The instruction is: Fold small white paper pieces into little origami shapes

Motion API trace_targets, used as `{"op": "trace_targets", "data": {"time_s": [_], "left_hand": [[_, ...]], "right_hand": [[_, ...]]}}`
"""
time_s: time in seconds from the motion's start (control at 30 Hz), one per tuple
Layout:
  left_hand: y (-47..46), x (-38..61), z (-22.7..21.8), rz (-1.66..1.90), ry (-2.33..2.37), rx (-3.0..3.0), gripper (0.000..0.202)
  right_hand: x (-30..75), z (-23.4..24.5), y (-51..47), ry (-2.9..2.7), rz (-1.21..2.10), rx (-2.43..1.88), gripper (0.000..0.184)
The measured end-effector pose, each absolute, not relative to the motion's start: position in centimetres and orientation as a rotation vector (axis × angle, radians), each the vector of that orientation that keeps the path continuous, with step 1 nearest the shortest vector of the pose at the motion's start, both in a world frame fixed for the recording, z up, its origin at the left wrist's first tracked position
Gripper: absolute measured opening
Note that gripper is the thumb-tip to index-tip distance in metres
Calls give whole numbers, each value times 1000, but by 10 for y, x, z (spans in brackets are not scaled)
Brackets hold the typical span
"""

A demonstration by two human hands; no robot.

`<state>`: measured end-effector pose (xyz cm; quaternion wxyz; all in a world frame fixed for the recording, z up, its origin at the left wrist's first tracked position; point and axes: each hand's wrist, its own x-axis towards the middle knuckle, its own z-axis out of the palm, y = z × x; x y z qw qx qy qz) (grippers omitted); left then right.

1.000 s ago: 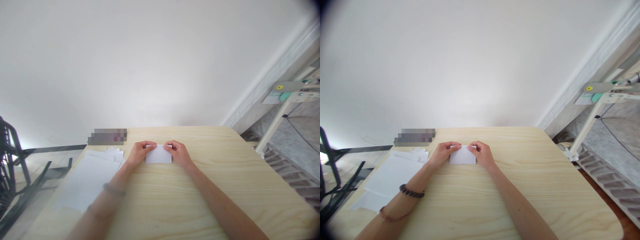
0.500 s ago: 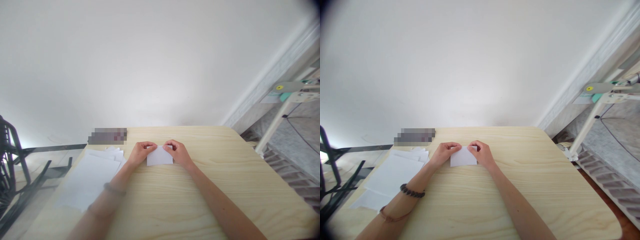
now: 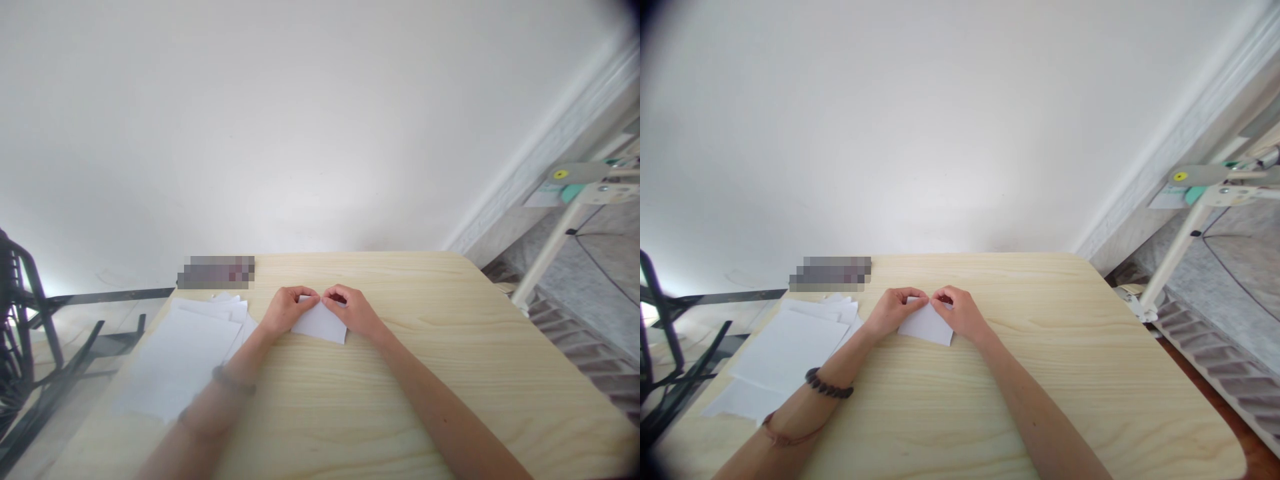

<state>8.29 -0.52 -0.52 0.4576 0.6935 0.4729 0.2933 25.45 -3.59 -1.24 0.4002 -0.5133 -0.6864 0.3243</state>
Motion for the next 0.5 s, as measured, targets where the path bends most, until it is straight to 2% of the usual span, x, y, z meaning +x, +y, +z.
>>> {"op": "trace_targets", "data": {"time_s": [0.5], "left_hand": [[-2, 81, -4, 779, 1150, 1431, 36]], "right_hand": [[298, -6, -30, -1839, 1019, -1355, 14]]}}
